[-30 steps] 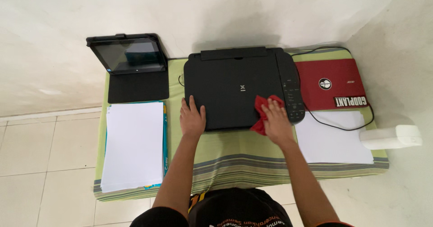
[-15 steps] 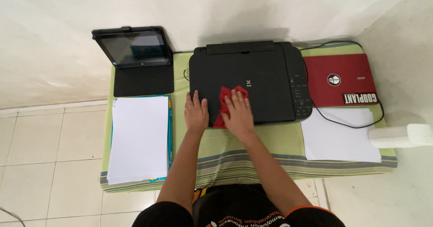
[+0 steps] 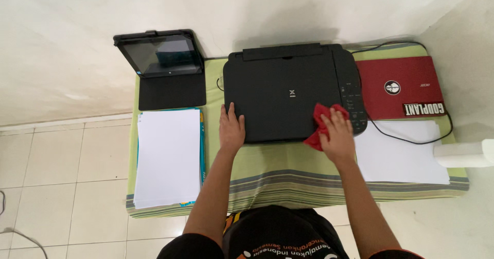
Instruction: The person wipes the exterior and interior glass of a printer with a red cloth. They open the scanner lid, wipe the glass surface, and continue cleaning the top and sides of the printer.
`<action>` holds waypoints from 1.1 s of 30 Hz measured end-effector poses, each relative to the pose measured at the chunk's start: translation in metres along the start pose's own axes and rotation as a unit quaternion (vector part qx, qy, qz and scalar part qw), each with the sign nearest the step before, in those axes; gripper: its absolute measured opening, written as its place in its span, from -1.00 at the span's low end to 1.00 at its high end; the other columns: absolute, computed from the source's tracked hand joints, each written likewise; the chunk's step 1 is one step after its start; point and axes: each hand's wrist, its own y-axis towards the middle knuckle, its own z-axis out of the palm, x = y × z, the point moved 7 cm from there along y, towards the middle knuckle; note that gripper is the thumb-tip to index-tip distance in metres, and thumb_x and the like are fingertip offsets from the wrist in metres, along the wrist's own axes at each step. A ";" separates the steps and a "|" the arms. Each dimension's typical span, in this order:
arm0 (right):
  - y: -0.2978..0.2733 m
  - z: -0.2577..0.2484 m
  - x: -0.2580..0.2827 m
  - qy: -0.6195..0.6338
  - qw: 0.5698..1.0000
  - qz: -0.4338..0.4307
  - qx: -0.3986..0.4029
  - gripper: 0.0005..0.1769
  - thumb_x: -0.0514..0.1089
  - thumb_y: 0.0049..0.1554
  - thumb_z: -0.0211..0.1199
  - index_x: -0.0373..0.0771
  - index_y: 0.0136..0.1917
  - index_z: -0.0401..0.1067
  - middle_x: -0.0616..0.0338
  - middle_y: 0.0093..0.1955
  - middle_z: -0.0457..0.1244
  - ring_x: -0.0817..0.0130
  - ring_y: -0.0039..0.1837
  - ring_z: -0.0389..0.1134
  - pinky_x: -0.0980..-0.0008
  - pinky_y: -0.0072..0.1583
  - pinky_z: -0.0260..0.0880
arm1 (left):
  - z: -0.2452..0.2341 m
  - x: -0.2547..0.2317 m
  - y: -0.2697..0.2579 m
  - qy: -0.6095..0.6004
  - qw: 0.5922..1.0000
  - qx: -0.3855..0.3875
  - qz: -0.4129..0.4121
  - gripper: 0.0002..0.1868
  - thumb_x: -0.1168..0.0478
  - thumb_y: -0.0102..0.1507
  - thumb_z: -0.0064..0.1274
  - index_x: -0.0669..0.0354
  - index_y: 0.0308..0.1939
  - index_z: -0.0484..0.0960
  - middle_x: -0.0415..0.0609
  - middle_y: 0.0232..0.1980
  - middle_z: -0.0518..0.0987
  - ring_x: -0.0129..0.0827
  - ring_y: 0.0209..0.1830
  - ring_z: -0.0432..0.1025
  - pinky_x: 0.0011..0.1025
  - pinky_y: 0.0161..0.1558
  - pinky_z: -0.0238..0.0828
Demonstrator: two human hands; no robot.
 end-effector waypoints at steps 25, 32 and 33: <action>-0.007 0.035 0.133 -0.012 0.982 -0.179 0.056 -0.15 0.11 0.04 0.14 -0.02 0.58 0.15 0.07 0.69 -0.13 0.13 0.67 -0.17 0.03 0.59 -0.31 | 0.002 0.043 -0.005 -0.277 0.958 -0.008 -0.075 -0.37 -0.04 0.47 -0.33 0.17 0.56 0.12 0.26 0.45 0.39 0.07 0.44 0.32 -0.16 0.38 0.24; -0.001 0.004 -0.019 0.015 0.999 0.022 -0.036 -0.26 0.05 0.15 0.05 -0.10 0.58 0.19 -0.03 0.72 -0.09 0.04 0.71 -0.16 -0.02 0.63 -0.30 | -0.008 0.028 -0.013 -0.239 0.965 -0.005 -0.109 -0.38 -0.05 0.48 -0.41 0.13 0.57 0.11 0.25 0.39 0.47 0.10 0.37 0.39 -0.10 0.33 0.30; 0.004 0.005 -0.024 0.015 0.998 0.041 -0.040 -0.26 0.06 0.17 0.04 -0.12 0.59 0.19 -0.05 0.73 -0.10 0.02 0.72 -0.17 -0.04 0.63 -0.31 | -0.009 0.028 -0.012 -0.229 0.967 -0.001 -0.114 -0.38 -0.06 0.48 -0.42 0.12 0.57 0.11 0.24 0.40 0.46 0.11 0.37 0.38 -0.09 0.33 0.30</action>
